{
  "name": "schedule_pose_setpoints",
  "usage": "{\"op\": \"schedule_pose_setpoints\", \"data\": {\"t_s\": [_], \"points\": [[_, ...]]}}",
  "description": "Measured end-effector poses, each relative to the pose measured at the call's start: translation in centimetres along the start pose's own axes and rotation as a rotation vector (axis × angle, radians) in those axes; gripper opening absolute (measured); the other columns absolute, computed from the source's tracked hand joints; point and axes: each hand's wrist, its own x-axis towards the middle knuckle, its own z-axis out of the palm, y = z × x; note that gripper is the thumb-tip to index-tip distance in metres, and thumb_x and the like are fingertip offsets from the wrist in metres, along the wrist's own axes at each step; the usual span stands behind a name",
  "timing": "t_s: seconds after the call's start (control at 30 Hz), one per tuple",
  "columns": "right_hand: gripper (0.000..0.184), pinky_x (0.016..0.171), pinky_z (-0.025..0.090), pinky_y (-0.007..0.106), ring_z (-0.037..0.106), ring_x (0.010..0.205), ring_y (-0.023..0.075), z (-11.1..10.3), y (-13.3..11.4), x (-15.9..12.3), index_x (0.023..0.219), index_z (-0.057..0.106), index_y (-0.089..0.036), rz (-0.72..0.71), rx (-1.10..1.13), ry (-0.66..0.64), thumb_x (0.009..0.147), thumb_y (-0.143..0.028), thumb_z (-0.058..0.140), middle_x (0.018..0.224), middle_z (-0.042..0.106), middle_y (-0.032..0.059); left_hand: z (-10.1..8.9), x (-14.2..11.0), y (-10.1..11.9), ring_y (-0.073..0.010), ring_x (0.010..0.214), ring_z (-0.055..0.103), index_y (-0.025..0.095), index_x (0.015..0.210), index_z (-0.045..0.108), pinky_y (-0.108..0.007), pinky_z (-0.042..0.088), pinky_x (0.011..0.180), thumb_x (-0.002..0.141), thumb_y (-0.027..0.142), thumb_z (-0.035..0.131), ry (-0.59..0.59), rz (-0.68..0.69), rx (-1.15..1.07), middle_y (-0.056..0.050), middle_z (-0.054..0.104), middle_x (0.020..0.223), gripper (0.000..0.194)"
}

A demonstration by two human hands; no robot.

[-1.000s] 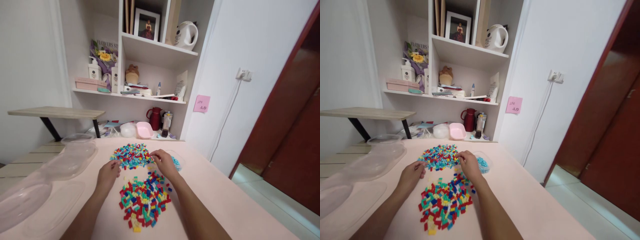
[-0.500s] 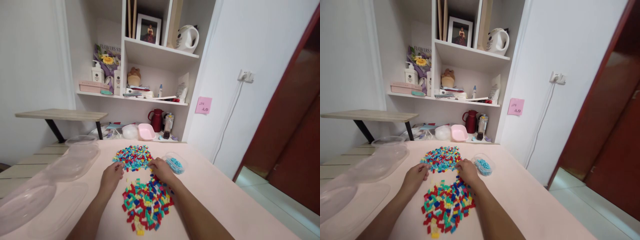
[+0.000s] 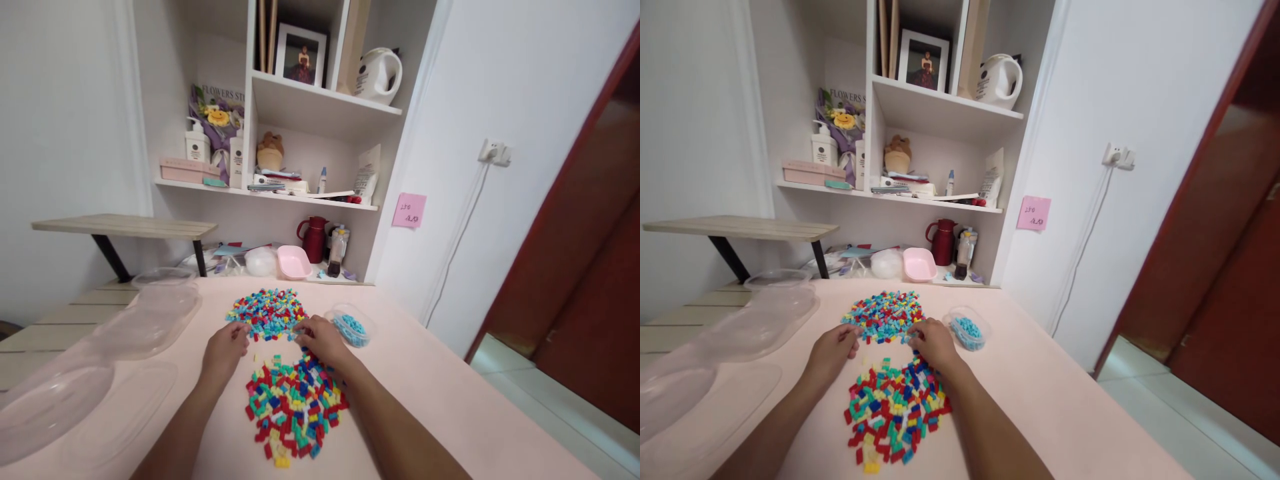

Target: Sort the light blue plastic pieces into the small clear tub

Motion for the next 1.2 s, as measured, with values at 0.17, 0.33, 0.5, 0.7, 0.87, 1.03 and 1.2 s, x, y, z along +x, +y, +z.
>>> {"op": "schedule_pose_setpoints", "data": {"t_s": [0.17,0.33,0.5,0.7,0.87,1.03,1.2], "points": [[0.026,0.080,0.038,0.027,0.056,0.092,0.0186,0.4,-0.6,0.2,0.101,0.070,-0.028,0.020,-0.063,-0.038,0.076,-0.032,0.066,0.095,0.063,0.0038,0.1,0.0,-0.2,-0.0145,0.051,0.058,0.020,0.077,0.066,-0.025,0.043,0.055,0.072,0.041,0.053,0.007,0.000,0.004,0.002,0.062,0.056,0.026],[0.017,0.078,0.039,0.025,0.057,0.090,0.0167,0.8,-1.0,0.2,0.089,0.072,-0.027,0.022,-0.034,-0.004,0.075,-0.022,0.064,0.094,0.063,0.0025,0.0,0.1,-0.2,-0.0142,0.051,0.058,0.020,0.077,0.066,-0.025,0.043,0.055,0.072,0.041,0.052,-0.009,0.003,0.027,0.002,0.062,0.057,0.025],[0.008,0.078,0.040,0.024,0.058,0.086,0.0158,0.6,-1.1,0.3,0.078,0.071,-0.023,0.005,0.005,0.018,0.073,-0.020,0.065,0.091,0.064,0.0021,-0.1,0.1,-0.1,-0.0148,0.052,0.059,0.020,0.079,0.066,-0.025,0.043,0.055,0.072,0.040,0.051,-0.018,0.000,0.038,0.002,0.062,0.058,0.026],[0.015,0.079,0.040,0.028,0.057,0.083,0.0167,-2.9,-0.4,0.0,0.085,0.069,-0.022,-0.051,0.062,0.379,0.085,-0.026,0.054,0.088,0.063,0.0044,-0.1,0.1,0.0,-0.0157,0.054,0.060,0.019,0.082,0.066,-0.026,0.045,0.057,0.073,0.044,0.051,-0.022,-0.017,0.034,0.002,0.064,0.059,0.030],[0.020,0.082,0.037,0.035,0.054,0.090,0.0208,-5.7,1.3,-0.8,0.093,0.069,-0.024,0.068,-0.061,0.697,0.085,-0.028,0.051,0.093,0.061,0.0052,-0.1,0.4,-0.5,-0.0156,0.055,0.060,0.019,0.086,0.067,-0.025,0.044,0.056,0.074,0.042,0.051,-0.029,-0.009,0.055,0.001,0.064,0.060,0.031],[0.030,0.083,0.037,0.038,0.053,0.094,0.0222,-5.9,1.9,-0.9,0.107,0.065,-0.026,0.162,-0.106,0.821,0.082,-0.023,0.048,0.102,0.058,0.0069,-0.1,0.7,-1.0,-0.0156,0.055,0.060,0.020,0.087,0.067,-0.025,0.045,0.056,0.074,0.045,0.053,-0.040,0.010,0.037,0.002,0.064,0.060,0.032],[0.026,0.076,0.043,0.029,0.057,0.079,0.0164,-4.0,0.9,-0.2,0.096,0.069,-0.023,-0.019,0.152,0.551,0.085,-0.023,0.045,0.089,0.064,0.0042,0.0,0.9,-1.2,-0.0155,0.055,0.060,0.020,0.087,0.067,-0.025,0.045,0.055,0.074,0.043,0.052,-0.042,0.012,0.032,0.003,0.063,0.059,0.030]]}}
